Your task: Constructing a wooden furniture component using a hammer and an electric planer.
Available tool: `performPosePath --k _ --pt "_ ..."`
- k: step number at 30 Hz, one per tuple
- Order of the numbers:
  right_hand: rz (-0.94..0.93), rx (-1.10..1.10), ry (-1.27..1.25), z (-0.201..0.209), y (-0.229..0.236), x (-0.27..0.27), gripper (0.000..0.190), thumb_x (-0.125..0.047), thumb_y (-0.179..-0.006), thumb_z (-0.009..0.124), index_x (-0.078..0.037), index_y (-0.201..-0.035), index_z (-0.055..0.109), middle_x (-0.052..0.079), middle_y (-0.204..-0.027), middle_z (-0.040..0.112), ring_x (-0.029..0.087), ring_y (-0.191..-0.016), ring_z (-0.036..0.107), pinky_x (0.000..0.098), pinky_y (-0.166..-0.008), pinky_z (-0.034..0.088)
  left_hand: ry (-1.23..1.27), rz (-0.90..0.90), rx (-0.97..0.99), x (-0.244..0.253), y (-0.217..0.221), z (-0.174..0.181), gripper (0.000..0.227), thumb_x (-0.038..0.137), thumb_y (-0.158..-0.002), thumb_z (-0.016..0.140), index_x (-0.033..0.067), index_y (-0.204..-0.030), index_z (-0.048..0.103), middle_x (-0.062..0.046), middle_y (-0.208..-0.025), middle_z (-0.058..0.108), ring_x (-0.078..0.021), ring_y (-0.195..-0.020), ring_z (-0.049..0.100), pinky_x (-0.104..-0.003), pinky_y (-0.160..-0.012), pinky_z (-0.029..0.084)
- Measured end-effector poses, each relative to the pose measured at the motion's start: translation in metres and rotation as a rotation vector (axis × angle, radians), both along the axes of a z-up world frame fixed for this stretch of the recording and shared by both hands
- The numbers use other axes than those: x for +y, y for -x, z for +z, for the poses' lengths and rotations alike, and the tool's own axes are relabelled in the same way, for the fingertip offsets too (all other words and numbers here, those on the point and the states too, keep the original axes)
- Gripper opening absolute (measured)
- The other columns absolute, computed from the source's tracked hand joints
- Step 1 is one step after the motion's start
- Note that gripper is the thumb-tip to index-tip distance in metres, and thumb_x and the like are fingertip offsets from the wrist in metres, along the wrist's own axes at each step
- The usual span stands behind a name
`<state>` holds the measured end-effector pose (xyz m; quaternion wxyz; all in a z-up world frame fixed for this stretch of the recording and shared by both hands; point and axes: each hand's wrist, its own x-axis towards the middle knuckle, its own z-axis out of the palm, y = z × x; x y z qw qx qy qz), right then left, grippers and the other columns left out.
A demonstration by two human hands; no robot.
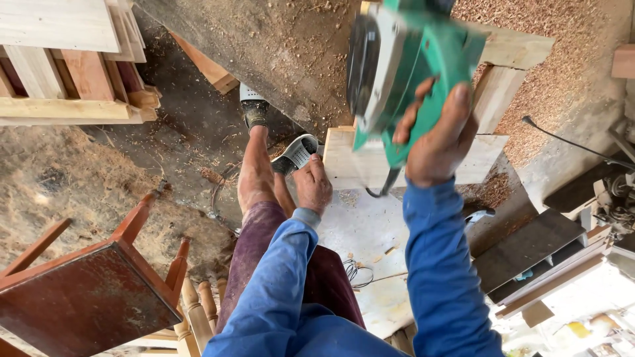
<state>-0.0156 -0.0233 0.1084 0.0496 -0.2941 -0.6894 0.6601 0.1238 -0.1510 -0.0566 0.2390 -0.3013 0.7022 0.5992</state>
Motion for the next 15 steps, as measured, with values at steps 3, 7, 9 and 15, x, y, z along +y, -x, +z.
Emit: performPosePath --k 3,7,9,15 --pt "0.023 -0.060 -0.077 -0.003 -0.064 -0.009 0.062 -0.059 -0.107 0.044 0.001 -0.114 0.059 0.009 -0.075 0.055 0.018 -0.052 0.050 0.0349 -0.048 0.045 -0.010 0.023 0.077 0.000 -0.007 -0.004 0.058 0.033 -0.110 0.039 -0.0054 -0.071 0.058 -0.014 -0.055 0.049 -0.0239 -0.051 0.046 -0.044 -0.055 0.040" --pt "-0.033 -0.151 -0.008 -0.008 -0.146 -0.022 0.067 -0.063 -0.104 0.043 0.002 -0.113 0.059 0.010 -0.062 0.054 0.019 -0.051 0.050 0.0341 -0.051 0.045 0.001 0.017 0.092 0.001 -0.012 -0.010 0.056 0.033 -0.109 0.041 -0.0043 -0.072 0.060 -0.016 -0.056 0.053 -0.0269 -0.050 0.049 -0.047 -0.055 0.041" --pt "-0.047 -0.152 -0.030 -0.009 -0.161 -0.026 0.067 -0.063 -0.102 0.045 0.002 -0.112 0.059 0.010 -0.063 0.054 0.019 -0.052 0.051 0.0341 -0.050 0.046 0.012 -0.007 0.067 0.003 -0.012 -0.016 0.057 0.033 -0.110 0.042 -0.0046 -0.070 0.059 -0.018 -0.056 0.051 -0.0285 -0.051 0.047 -0.048 -0.056 0.040" --pt "-0.096 -0.196 0.010 -0.006 -0.137 -0.025 0.072 -0.067 -0.099 0.049 0.004 -0.109 0.058 0.011 -0.062 0.054 0.019 -0.054 0.051 0.0345 -0.052 0.044 0.023 -0.028 0.084 -0.002 -0.005 -0.004 0.056 0.032 -0.110 0.037 -0.0042 -0.074 0.060 -0.018 -0.055 0.051 -0.0292 -0.050 0.048 -0.047 -0.056 0.041"
